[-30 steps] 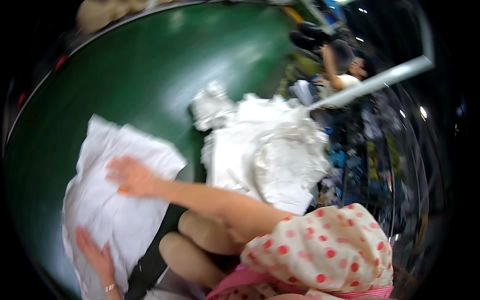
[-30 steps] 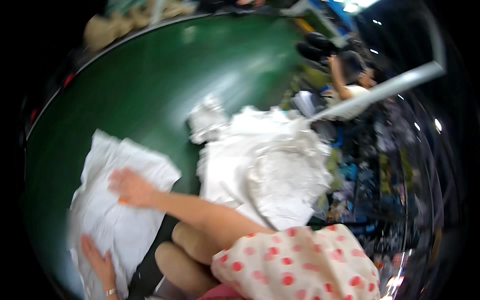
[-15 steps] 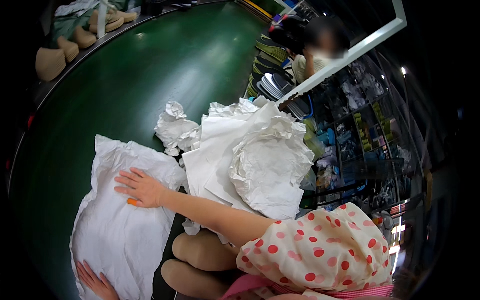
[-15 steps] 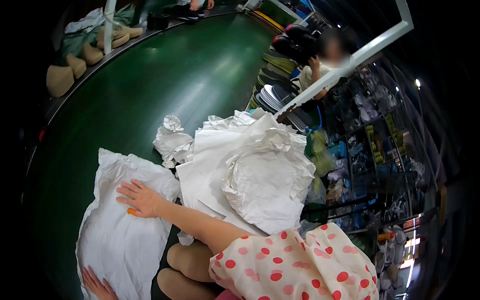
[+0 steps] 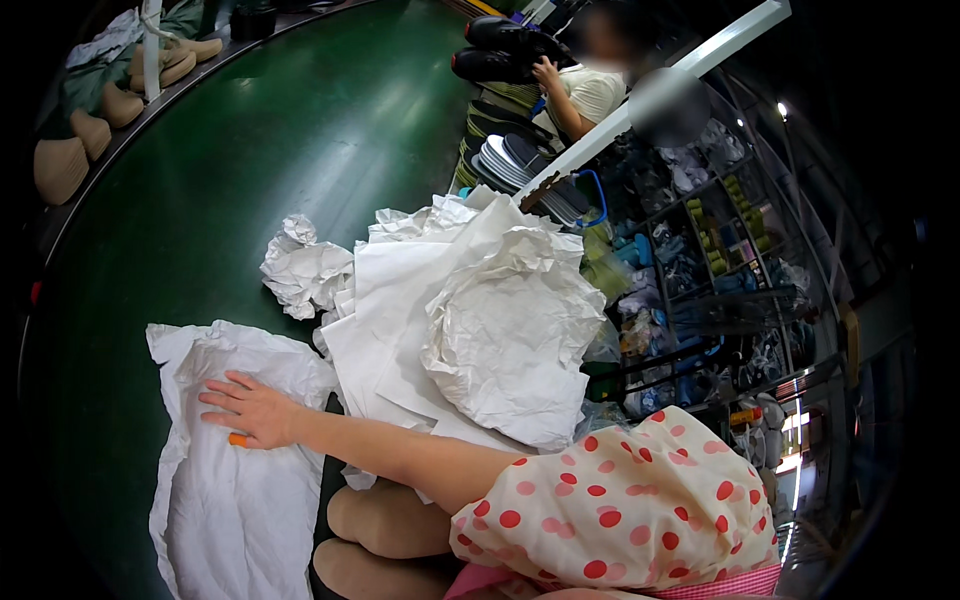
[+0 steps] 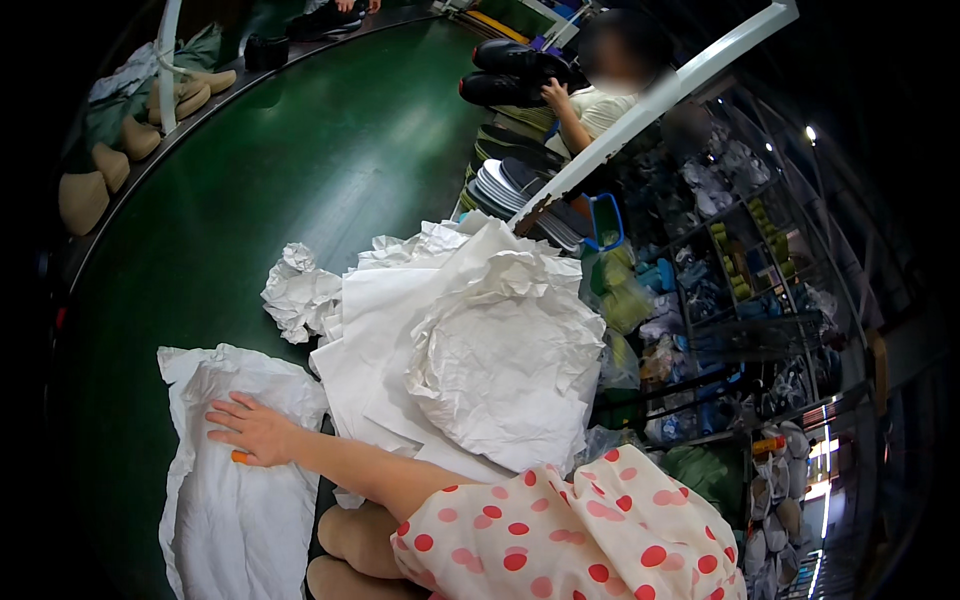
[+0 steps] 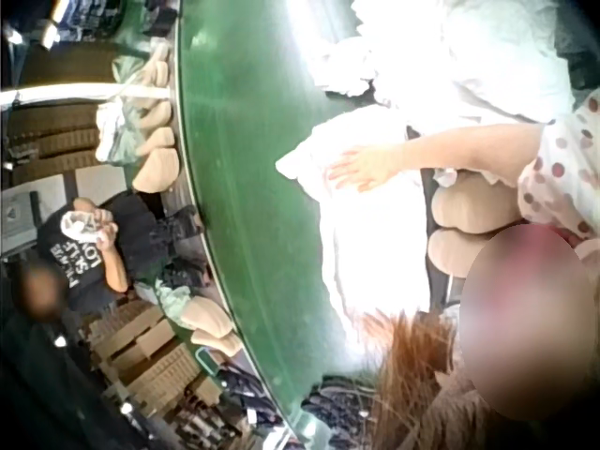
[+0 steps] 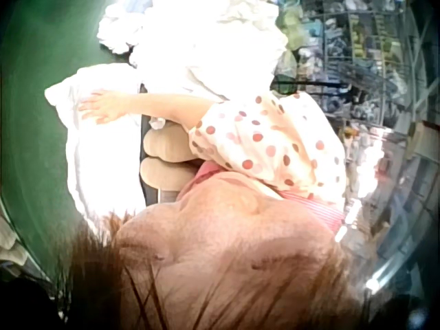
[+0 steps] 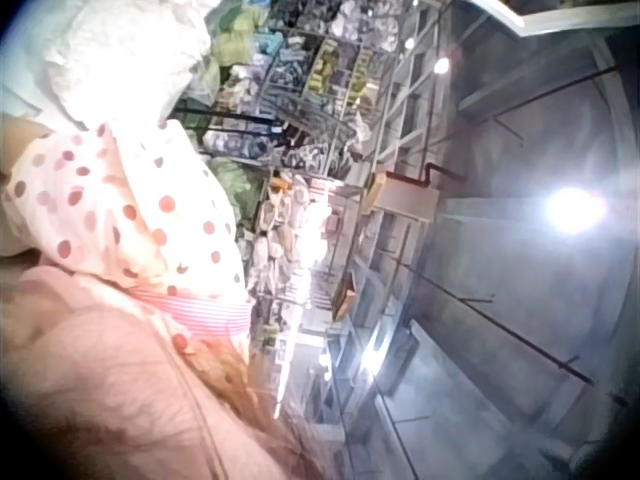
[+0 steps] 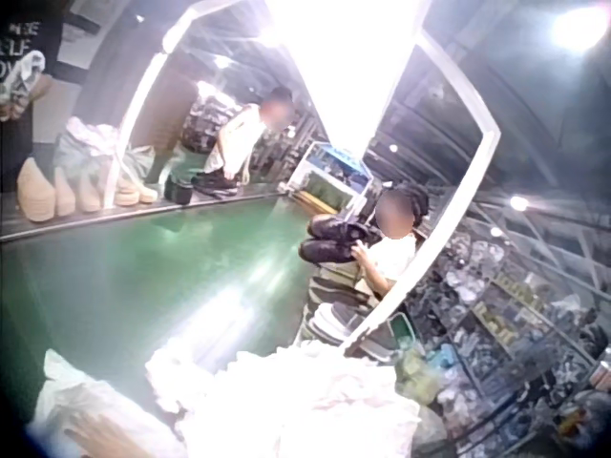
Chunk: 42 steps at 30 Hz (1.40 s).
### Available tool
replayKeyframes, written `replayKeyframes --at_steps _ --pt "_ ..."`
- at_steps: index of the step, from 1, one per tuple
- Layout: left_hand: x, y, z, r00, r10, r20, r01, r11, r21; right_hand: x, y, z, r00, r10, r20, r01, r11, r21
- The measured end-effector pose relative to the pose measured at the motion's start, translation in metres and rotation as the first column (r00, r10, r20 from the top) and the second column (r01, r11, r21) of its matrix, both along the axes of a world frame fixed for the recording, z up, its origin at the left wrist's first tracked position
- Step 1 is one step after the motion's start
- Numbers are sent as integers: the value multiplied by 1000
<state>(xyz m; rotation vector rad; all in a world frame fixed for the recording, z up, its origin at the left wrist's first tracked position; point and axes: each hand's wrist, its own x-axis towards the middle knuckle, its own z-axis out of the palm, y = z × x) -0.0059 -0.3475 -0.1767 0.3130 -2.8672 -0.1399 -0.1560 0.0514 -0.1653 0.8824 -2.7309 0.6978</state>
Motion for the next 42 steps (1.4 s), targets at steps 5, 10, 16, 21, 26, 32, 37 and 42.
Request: replayKeyframes --at_steps 5,10,16,21,26,32,37,42 --pt "8 -8 -3 999 40 -4 -40 999 -11 2 -5 -2 1000 -3 4 3 1000 17" --pt "16 -16 -2 997 73 -5 -73 997 -27 4 -8 -5 1000 -10 5 10 1000 13" --pt "25 -25 -4 995 104 -4 -104 994 -37 5 -13 -7 1000 -10 13 10 1000 16" --pt "31 -31 -4 991 135 -8 -136 990 -40 6 -16 -5 1000 -4 19 4 1000 5" --pt "38 -37 -5 987 161 -12 -161 986 -50 8 -18 -6 1000 -1 29 0 1000 14" --pt "46 -42 -4 981 192 -23 -193 980 -58 9 -23 -3 999 0 37 -1 1000 12" --pt "52 -49 -5 974 225 -32 -226 973 -53 13 -26 2 998 10 64 -11 1000 7" --pt "60 -57 -5 971 234 -51 -237 969 -71 14 -30 -2 999 0 44 -1 1000 5"
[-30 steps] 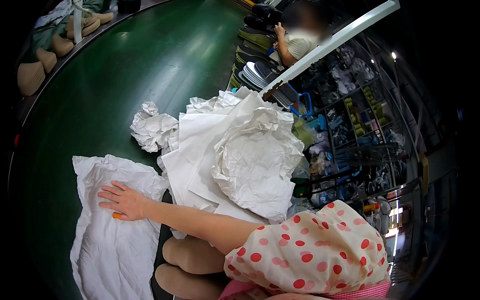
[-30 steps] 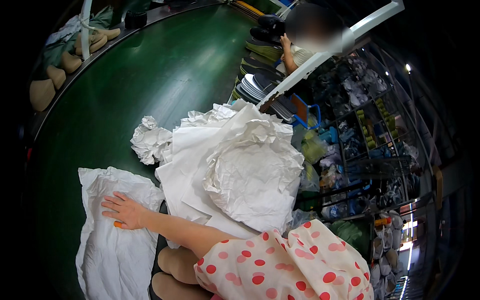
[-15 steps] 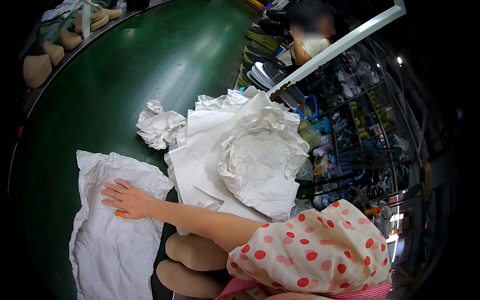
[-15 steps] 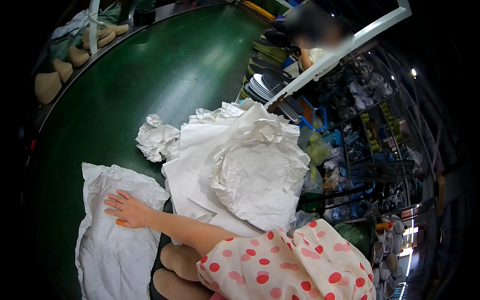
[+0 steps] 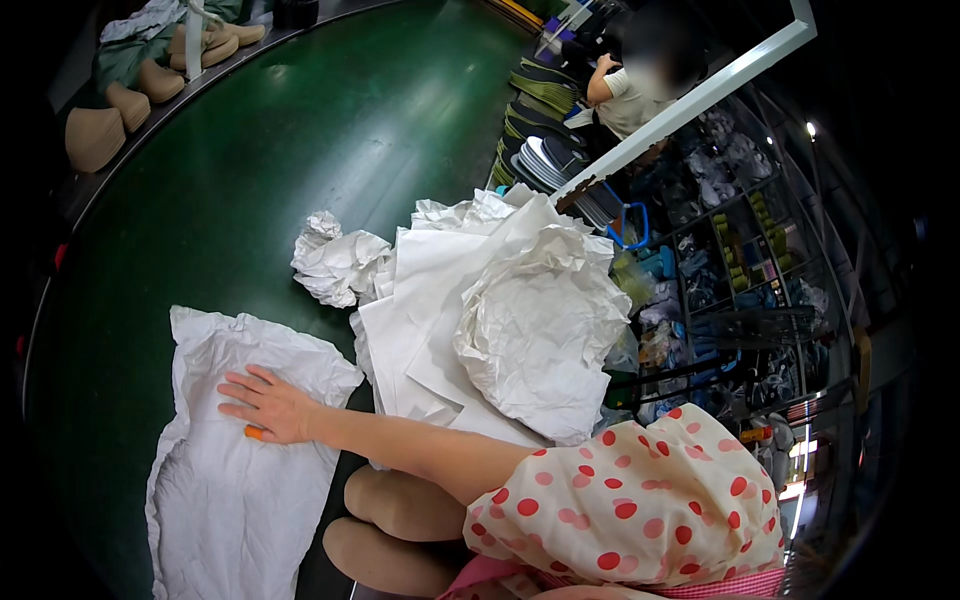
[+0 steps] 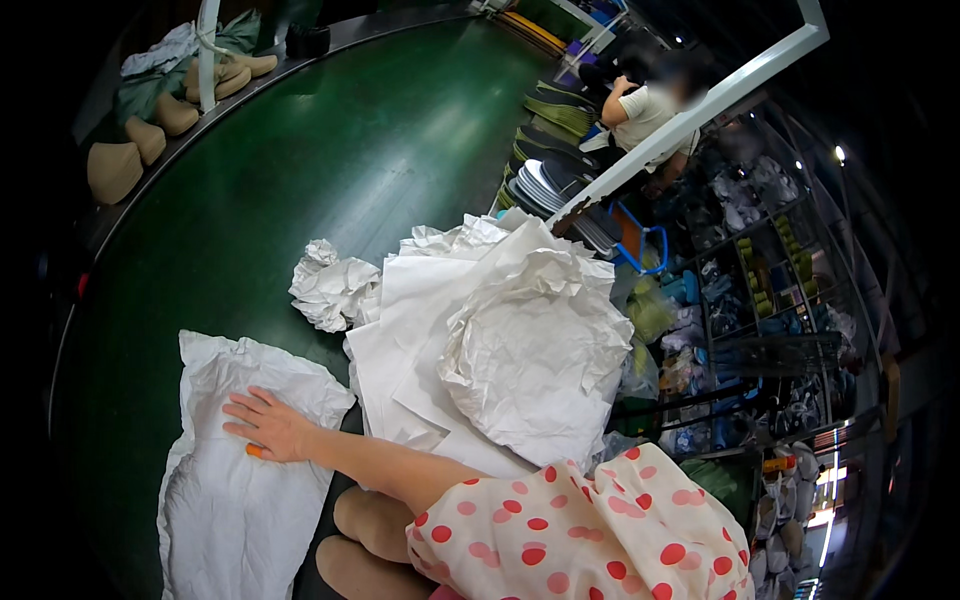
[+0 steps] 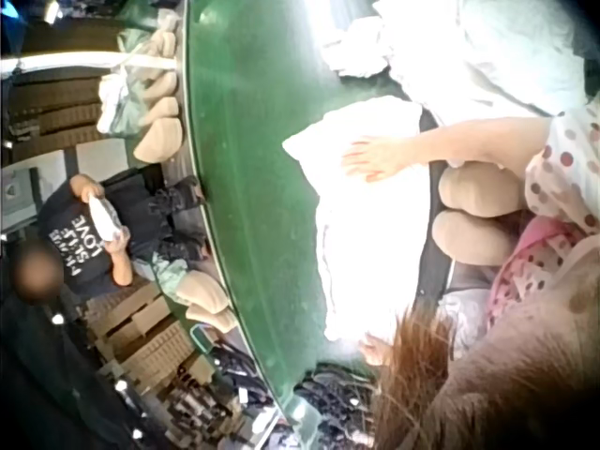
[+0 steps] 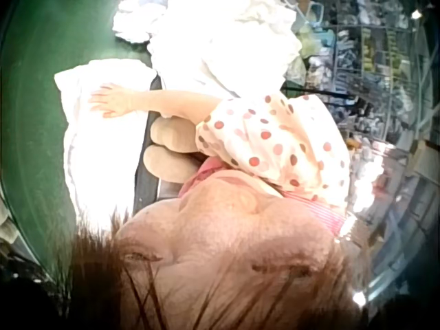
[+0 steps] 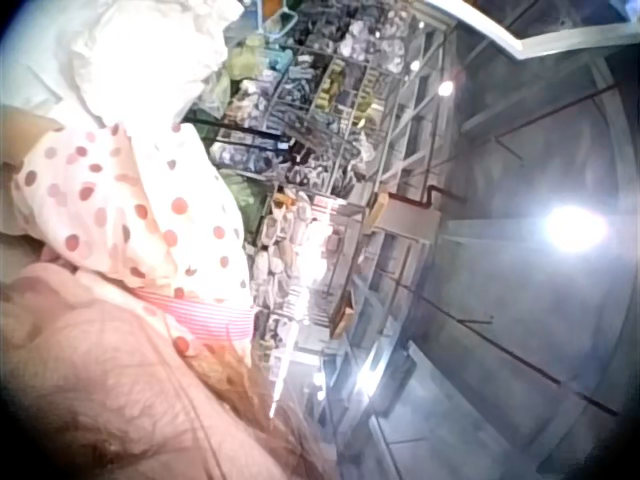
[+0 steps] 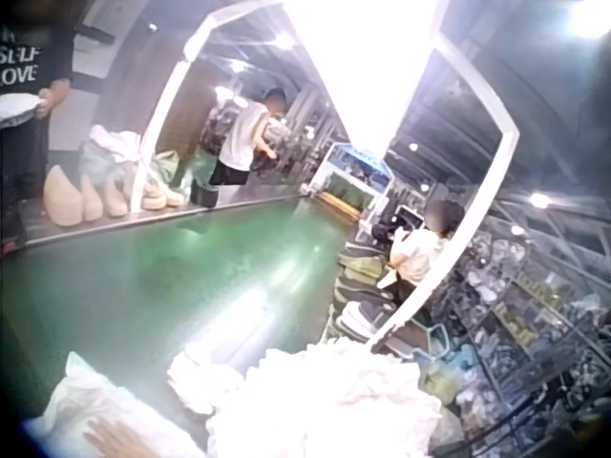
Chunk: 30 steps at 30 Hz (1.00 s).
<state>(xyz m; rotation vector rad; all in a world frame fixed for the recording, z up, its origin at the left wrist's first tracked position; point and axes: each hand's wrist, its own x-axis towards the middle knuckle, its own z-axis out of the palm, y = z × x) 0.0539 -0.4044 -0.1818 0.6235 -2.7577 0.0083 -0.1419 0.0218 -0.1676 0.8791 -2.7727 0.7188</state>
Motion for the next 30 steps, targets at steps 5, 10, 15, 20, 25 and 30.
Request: replayKeyframes --at_steps 5,10,15,20,25,30 --pt "-3 -15 4 932 297 209 -315 947 59 1 -7 1 1000 16 -12 -17 1000 -21" --pt "-65 60 61 990 -139 17 139 951 -275 1 -8 8 1000 13 20 -13 1000 15" --pt "-65 72 20 924 -291 249 354 896 -266 5 -9 2 1000 2 -14 -2 1000 10" --pt "-62 70 -13 873 -433 224 458 886 -76 7 -8 3 1000 18 9 -17 1000 -12" --pt "-71 73 5 884 -383 270 434 886 -162 10 -15 3 1000 12 -14 -12 1000 -3" --pt "-42 42 -1 904 -360 229 387 918 -85 11 -23 -9 1000 3 25 -5 998 59"
